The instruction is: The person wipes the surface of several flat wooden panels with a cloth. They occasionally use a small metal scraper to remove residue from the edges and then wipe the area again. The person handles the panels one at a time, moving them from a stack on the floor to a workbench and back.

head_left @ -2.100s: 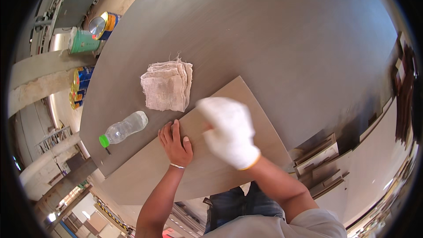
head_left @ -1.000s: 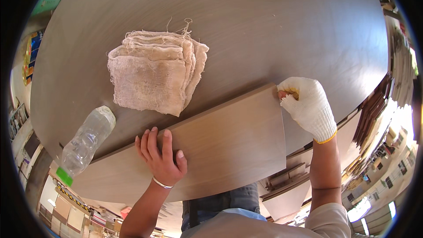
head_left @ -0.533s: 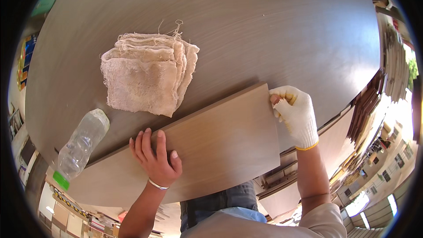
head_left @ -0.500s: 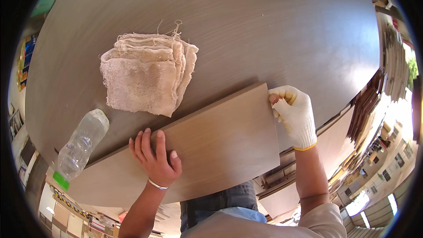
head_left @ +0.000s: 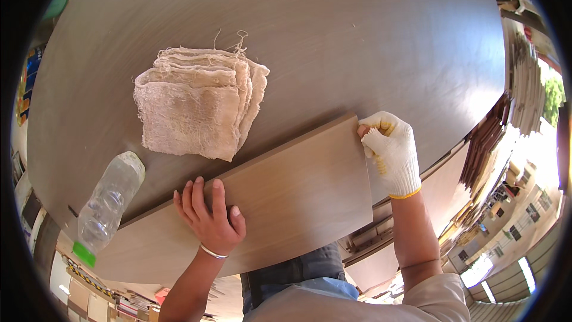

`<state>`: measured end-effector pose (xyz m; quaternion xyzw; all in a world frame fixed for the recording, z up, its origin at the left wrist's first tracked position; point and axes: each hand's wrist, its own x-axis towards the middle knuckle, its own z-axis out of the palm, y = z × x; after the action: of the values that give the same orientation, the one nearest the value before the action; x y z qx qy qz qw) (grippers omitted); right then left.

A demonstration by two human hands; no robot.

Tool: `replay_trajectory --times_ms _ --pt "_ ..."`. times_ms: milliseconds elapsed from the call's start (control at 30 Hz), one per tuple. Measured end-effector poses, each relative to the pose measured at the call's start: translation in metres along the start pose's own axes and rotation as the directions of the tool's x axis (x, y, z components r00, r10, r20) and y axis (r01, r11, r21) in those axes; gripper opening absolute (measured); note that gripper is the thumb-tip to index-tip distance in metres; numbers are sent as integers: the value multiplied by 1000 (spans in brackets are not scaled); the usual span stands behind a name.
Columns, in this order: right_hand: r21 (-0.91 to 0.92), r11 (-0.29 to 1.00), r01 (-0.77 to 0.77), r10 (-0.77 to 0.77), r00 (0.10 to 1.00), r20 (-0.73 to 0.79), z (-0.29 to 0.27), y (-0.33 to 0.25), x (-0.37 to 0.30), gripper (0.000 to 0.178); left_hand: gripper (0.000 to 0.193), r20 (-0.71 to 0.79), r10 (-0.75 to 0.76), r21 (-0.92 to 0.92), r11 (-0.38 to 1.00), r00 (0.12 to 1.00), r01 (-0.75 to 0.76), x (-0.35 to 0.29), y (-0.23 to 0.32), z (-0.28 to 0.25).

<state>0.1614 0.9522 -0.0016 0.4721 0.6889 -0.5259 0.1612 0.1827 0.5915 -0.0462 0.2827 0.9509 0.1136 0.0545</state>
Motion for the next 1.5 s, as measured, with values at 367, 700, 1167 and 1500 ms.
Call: replay_trajectory --times_ms 367,700,1167,1500 --pt "230 970 -84 99 994 -55 4 3 2 12 58 0 19 -13 1000 1000 -19 0 -1 -1" --pt "53 999 7 -6 999 -34 -2 21 -4 14 58 -7 10 -1 1000 1000 -10 1 0 1" --pt "156 987 -37 29 998 54 -1 2 16 14 57 -16 23 22 1000 1000 -23 2 4 1" --pt "251 968 -10 -51 971 235 -32 51 1 10 61 -35 41 50 998 999 -39 3 10 2"
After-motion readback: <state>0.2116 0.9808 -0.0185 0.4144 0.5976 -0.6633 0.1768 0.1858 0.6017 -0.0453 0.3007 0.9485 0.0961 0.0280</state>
